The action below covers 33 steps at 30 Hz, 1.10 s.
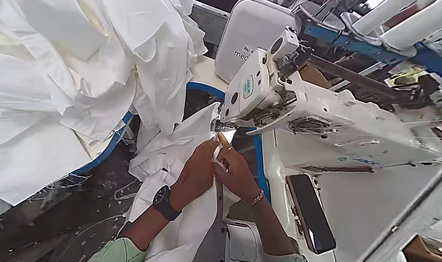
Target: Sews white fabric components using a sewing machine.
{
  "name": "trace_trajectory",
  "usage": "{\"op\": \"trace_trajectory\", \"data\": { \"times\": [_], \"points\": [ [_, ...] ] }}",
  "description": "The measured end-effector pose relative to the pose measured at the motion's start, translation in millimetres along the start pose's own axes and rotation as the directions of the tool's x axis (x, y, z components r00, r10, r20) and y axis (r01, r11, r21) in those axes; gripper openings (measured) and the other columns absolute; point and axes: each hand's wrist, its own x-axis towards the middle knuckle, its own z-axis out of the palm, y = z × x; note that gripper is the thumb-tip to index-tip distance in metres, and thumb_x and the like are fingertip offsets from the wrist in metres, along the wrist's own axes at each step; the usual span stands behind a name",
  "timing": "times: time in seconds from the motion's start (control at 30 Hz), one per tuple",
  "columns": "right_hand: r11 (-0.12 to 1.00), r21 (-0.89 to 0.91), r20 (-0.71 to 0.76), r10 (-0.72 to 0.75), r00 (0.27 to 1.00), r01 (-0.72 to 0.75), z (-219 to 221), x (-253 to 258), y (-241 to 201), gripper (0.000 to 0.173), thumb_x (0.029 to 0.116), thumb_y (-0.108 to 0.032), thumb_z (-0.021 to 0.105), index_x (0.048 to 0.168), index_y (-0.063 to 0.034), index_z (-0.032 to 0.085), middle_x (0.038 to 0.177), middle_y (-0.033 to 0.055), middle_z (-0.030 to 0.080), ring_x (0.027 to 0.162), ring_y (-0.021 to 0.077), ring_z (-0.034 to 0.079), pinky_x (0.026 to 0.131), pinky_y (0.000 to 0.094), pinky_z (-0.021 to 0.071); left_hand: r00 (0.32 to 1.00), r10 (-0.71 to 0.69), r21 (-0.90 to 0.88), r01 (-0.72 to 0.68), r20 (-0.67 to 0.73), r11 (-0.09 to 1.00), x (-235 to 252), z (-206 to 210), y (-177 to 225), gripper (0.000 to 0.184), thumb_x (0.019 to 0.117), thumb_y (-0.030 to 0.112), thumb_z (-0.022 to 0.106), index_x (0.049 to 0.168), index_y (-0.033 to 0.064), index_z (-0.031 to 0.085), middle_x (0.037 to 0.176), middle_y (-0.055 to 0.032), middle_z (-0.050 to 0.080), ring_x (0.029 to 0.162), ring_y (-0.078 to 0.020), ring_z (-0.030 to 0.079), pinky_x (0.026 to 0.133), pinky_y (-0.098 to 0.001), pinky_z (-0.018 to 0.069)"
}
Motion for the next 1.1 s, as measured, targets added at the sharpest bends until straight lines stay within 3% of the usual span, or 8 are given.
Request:
{"op": "trace_trajectory", "data": {
  "times": [0.27,0.5,0.63,0.73,0.83,0.9,1.0,1.1],
  "points": [
    [0.997,0.081,-0.209,0.024,0.978,-0.007,11,-4,5,0.019,0.0845,-0.014,0.068,0.073,0.0008,0.063,0.131,0.023,0.066,0.058,-0.0056,0.048,0.051,0.0138,0.0383,1.0,0.024,0.031,-0.024,0.002,0.999,5,4,-2,0.028,0.0903,-0.001,0.054,0.115,-0.0059,0.066,0.141,-0.0292,0.057,0.132,-0.0439,0.056,0.109,-0.0474,0.048],
    [0.899,-0.438,-0.376,-0.188,0.907,0.005,28,-3,-16,0.019,0.0895,-0.013,0.062,0.087,-0.0001,0.075,0.093,0.0182,0.07,0.067,0.0208,0.067,0.052,0.0282,0.0516,0.993,-0.108,-0.042,0.106,-0.039,0.993,11,11,-3,0.028,0.0974,0.002,0.052,0.122,-0.0085,0.061,0.142,-0.0282,0.056,0.131,-0.0391,0.057,0.108,-0.0434,0.0486],
    [0.896,-0.432,-0.372,-0.073,0.925,-0.103,23,-6,-26,0.021,0.0936,-0.01,0.061,0.098,0.0042,0.076,0.082,0.0189,0.072,0.066,0.0301,0.071,0.056,0.0418,0.0563,0.978,-0.201,-0.042,0.199,-0.057,0.979,26,11,-7,0.023,0.0984,0.004,0.051,0.111,-0.0119,0.062,0.126,-0.0313,0.063,0.119,-0.0432,0.062,0.101,-0.0509,0.0507],
    [0.896,-0.362,-0.214,0.188,0.959,-0.257,-13,-62,-46,0.021,0.0904,-0.012,0.068,0.097,0.0059,0.076,0.08,0.0199,0.072,0.071,0.0357,0.072,0.066,0.0542,0.0565,0.9,-0.378,-0.047,0.396,0.22,0.917,15,-28,26,0.048,0.1004,0.028,0.063,0.132,-0.0079,0.057,0.106,-0.0223,0.068,0.101,-0.0349,0.066,0.093,-0.0508,0.0524],
    [0.933,-0.172,-0.047,0.314,0.948,-0.317,-29,-126,-8,0.022,0.088,-0.02,0.067,0.083,0.0008,0.072,0.064,0.007,0.062,0.058,0.0187,0.06,0.059,0.0403,0.0501,0.708,-0.424,-0.028,0.529,0.565,0.848,-27,-60,58,0.047,0.103,0.016,0.059,0.144,-0.0035,0.047,0.103,-0.0239,0.069,0.092,-0.0365,0.068,0.087,-0.0529,0.0529],
    [0.967,-0.115,0.028,0.232,0.972,-0.227,-34,-130,-4,0.025,0.092,-0.022,0.063,0.085,0.0002,0.071,0.07,0.0072,0.065,0.068,0.0185,0.064,0.071,0.041,0.0526,0.783,-0.388,-0.123,0.501,0.486,0.857,-49,-62,56,0.035,0.1037,0.013,0.053,0.135,-0.002,0.058,0.095,-0.0181,0.069,0.081,-0.0268,0.066,0.077,-0.0443,0.0534],
    [0.9,-0.432,-0.004,-0.069,0.998,0.061,-8,-103,-66,0.019,0.089,-0.015,0.063,0.079,-0.0009,0.07,0.063,0.0101,0.063,0.056,0.0245,0.066,0.048,0.0404,0.0521,0.867,-0.312,-0.229,0.419,0.388,0.879,-54,-49,40,0.033,0.1036,0.015,0.054,0.13,-0.0017,0.064,0.096,-0.0161,0.071,0.083,-0.0234,0.067,0.079,-0.0434,0.0539],
    [0.818,-0.571,0.017,0.099,0.995,-0.072,25,-100,-94,0.012,0.0873,-0.008,0.067,0.086,0.0024,0.074,0.074,0.0172,0.07,0.065,0.0345,0.072,0.054,0.0492,0.056,0.873,-0.269,-0.244,0.387,0.407,0.889,-47,-53,27,0.035,0.1037,0.013,0.053,0.133,-0.0056,0.062,0.107,-0.0239,0.071,0.097,-0.0334,0.069,0.091,-0.0516,0.0525]
  ]
}}
